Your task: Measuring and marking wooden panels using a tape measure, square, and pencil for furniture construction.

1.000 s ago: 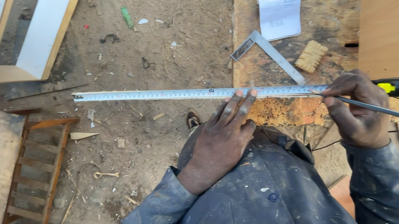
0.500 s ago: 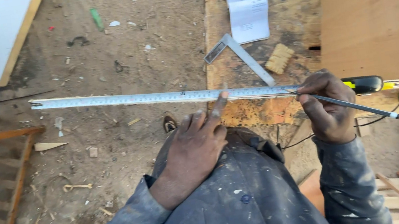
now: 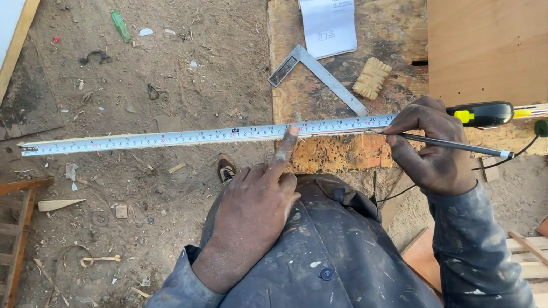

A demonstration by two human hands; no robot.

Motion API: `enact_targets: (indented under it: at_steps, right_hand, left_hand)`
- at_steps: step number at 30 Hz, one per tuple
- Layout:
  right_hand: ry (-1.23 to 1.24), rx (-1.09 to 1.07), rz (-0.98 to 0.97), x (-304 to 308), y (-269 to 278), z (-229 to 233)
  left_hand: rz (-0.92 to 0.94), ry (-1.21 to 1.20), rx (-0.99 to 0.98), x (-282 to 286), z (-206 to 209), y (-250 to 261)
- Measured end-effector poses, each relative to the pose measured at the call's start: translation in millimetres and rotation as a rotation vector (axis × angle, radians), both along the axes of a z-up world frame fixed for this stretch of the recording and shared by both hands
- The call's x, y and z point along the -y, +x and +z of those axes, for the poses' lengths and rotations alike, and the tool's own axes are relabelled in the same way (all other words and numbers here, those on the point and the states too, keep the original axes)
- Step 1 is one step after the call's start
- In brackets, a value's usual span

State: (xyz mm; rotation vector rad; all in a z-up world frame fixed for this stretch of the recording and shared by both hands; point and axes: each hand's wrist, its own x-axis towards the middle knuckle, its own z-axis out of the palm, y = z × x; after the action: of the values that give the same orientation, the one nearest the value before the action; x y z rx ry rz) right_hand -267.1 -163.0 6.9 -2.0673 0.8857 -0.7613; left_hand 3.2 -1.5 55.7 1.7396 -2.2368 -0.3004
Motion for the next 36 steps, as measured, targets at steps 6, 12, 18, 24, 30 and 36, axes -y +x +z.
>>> enact_targets:
  at_steps: [6,12,18,24,30,36]
  right_hand:
    - [-0.006,0.0,0.017,0.6,0.5,-0.6]
    - [-0.037,-0.024,-0.009,-0.2,1.2,-1.8]
    - [-0.005,-0.059,-0.005,-1.5,2.7,0.8]
    - [-0.001,-0.056,-0.01,-1.3,4.1,2.7]
    - [-0.025,-0.059,-0.018,-1.4,4.9,1.7]
    - [-0.011,-0.067,-0.011,-1.9,8.4,5.6]
  left_hand:
    - [0.05,0.038,-0.01,1.2,6.2,-3.4]
    - [0.037,0.037,0.012,4.1,17.2,-2.4]
    - [0.041,0.081,-0.023,2.9,17.4,-2.3]
    - [0.051,0.076,-0.014,3.3,19.9,-2.1]
    - [0.042,0.125,-0.014,3.3,18.6,-2.6]
    - [0.043,0.143,-0.026,2.1,14.5,-3.3]
